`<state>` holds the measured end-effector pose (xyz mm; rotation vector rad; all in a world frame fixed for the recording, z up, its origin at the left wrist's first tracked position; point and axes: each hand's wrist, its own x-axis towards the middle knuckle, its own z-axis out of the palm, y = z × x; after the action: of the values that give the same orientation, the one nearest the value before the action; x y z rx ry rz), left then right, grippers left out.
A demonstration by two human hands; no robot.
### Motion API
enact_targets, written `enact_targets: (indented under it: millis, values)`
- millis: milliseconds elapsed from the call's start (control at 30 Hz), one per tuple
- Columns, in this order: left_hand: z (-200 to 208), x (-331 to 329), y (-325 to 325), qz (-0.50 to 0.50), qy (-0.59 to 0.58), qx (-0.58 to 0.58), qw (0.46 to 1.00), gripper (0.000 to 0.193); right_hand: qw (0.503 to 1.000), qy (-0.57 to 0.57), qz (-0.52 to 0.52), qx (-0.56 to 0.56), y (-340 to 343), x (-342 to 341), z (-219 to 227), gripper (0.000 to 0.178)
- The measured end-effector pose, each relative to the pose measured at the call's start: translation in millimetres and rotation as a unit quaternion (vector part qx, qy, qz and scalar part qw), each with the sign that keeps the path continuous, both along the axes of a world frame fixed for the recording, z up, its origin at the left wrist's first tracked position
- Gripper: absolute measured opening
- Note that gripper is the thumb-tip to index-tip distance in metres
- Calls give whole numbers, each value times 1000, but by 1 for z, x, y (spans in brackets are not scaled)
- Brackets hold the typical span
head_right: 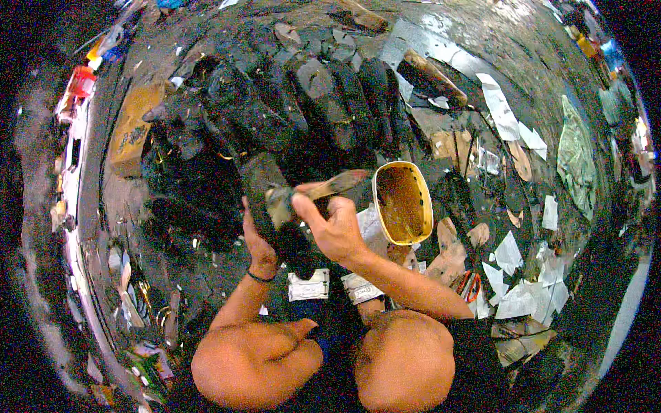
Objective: The person sits on the floor and repeatedly applies a yellowish adhesive from a container onto the soles of black sandals using a brush. They handle the sandals one at a time, coating the bottom surfaces and placing them back into a pile.
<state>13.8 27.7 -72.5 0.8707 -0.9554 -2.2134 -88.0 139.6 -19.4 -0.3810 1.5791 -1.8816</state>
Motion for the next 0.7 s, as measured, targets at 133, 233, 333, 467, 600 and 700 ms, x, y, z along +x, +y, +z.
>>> enact_targets:
  millis: [133,233,333,467,600,700]
  values:
    - [8,77,25,-174,-91,244,950,81,994,-109,9,30,3,-27,26,25]
    - [8,88,22,-161,-23,282,945,81,976,-213,-34,-14,10,-52,-2,22]
    - [18,80,13,-114,9,241,964,80,962,-273,-4,-16,1,-34,-5,18]
    - [39,-8,-28,21,-4,100,995,66,955,271,82,83,-8,-1,2,23]
    - [25,-22,-34,-42,66,189,979,74,973,202,-27,110,-13,-42,-4,20]
    - [4,-8,-39,-138,70,370,916,80,945,283,159,23,-16,14,22,22]
